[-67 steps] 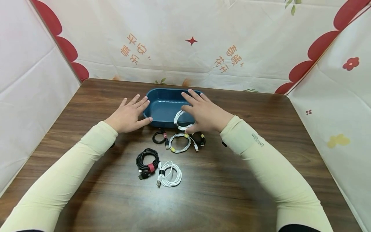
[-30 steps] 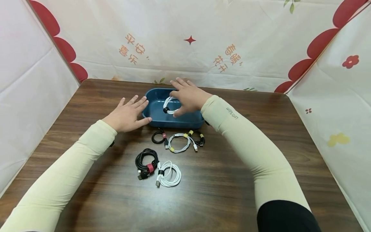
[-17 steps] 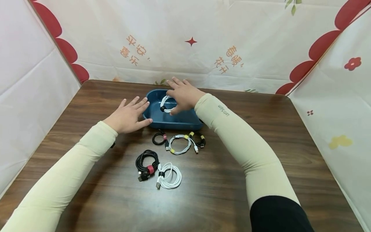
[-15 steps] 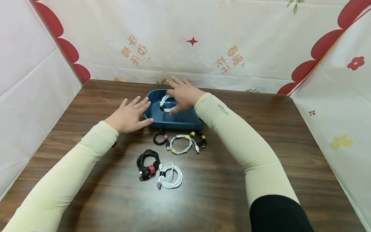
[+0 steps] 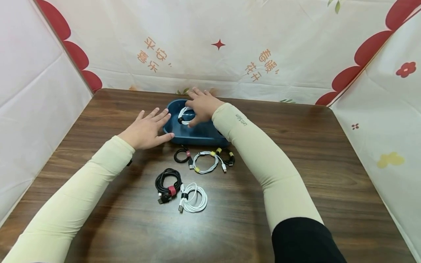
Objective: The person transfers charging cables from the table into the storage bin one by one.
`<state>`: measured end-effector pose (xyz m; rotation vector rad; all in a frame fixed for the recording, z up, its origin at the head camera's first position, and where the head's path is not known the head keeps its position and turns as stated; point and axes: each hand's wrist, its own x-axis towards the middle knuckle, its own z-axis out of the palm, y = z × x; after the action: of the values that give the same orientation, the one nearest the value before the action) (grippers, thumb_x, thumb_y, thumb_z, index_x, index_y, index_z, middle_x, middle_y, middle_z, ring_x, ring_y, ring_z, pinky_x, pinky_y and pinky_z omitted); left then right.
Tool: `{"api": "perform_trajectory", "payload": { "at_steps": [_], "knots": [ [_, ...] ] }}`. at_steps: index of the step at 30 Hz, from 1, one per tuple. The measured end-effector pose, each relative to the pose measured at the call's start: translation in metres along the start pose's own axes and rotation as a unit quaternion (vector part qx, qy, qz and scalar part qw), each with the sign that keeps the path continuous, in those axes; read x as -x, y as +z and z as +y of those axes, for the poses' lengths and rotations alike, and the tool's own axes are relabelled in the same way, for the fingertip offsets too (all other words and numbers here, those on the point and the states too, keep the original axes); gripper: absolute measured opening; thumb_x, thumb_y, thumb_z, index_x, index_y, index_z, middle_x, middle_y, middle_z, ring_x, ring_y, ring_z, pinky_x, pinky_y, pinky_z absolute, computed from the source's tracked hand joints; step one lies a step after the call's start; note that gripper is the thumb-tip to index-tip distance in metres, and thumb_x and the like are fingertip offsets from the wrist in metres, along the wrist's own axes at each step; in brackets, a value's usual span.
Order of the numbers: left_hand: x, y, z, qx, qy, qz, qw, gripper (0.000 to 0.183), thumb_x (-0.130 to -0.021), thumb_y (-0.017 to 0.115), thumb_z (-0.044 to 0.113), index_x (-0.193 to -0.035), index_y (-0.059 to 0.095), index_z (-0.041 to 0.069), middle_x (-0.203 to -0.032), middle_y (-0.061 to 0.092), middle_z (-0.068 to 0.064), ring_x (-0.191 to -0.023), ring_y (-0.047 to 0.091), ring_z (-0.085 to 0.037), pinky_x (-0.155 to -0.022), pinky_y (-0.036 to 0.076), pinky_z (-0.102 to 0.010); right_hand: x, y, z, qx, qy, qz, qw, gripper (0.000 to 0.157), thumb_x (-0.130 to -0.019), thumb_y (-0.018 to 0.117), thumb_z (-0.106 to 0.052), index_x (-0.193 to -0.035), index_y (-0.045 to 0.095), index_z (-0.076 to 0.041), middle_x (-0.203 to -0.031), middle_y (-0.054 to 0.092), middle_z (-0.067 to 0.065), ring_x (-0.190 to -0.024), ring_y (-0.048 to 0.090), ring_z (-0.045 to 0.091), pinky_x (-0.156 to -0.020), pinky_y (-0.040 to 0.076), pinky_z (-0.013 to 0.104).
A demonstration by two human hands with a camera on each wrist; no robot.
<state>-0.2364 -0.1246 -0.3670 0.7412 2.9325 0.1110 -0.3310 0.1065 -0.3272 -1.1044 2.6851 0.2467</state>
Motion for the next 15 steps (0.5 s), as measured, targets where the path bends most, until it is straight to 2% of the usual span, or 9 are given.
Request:
{"api": "perform_trajectory", "payload": {
  "at_steps": [7, 15],
  "knots": [
    [0.000, 0.000, -0.001, 0.007, 0.000, -0.003, 1.0000, 0.085, -0.097, 0.034, 0.070, -0.159, 0.022, 0.013, -0.165, 0.013, -0.006, -0.151, 0.006, -0.031, -0.115, 0.006, -0.064, -0.011, 0.004, 0.002, -0.020, -0.010, 0.010, 1.000, 0.087, -0.083, 0.069, -0.064, -0.150, 0.045, -0.014, -0.165, 0.008, 0.016, -0.150, -0.001, 0.038, -0.115, 0.011, 0.062],
    [0.001, 0.001, -0.001, 0.007, 0.001, -0.001, 1.0000, 0.086, -0.096, 0.032, 0.071, -0.160, 0.022, 0.015, -0.165, 0.013, -0.005, -0.151, 0.009, -0.031, -0.115, 0.008, -0.063, -0.024, 0.024, 0.006, -0.059, 0.002, 0.017, 0.998, 0.085, -0.084, 0.069, -0.063, -0.150, 0.045, -0.015, -0.165, 0.007, 0.016, -0.151, -0.001, 0.036, -0.117, 0.010, 0.058]
  ]
}}
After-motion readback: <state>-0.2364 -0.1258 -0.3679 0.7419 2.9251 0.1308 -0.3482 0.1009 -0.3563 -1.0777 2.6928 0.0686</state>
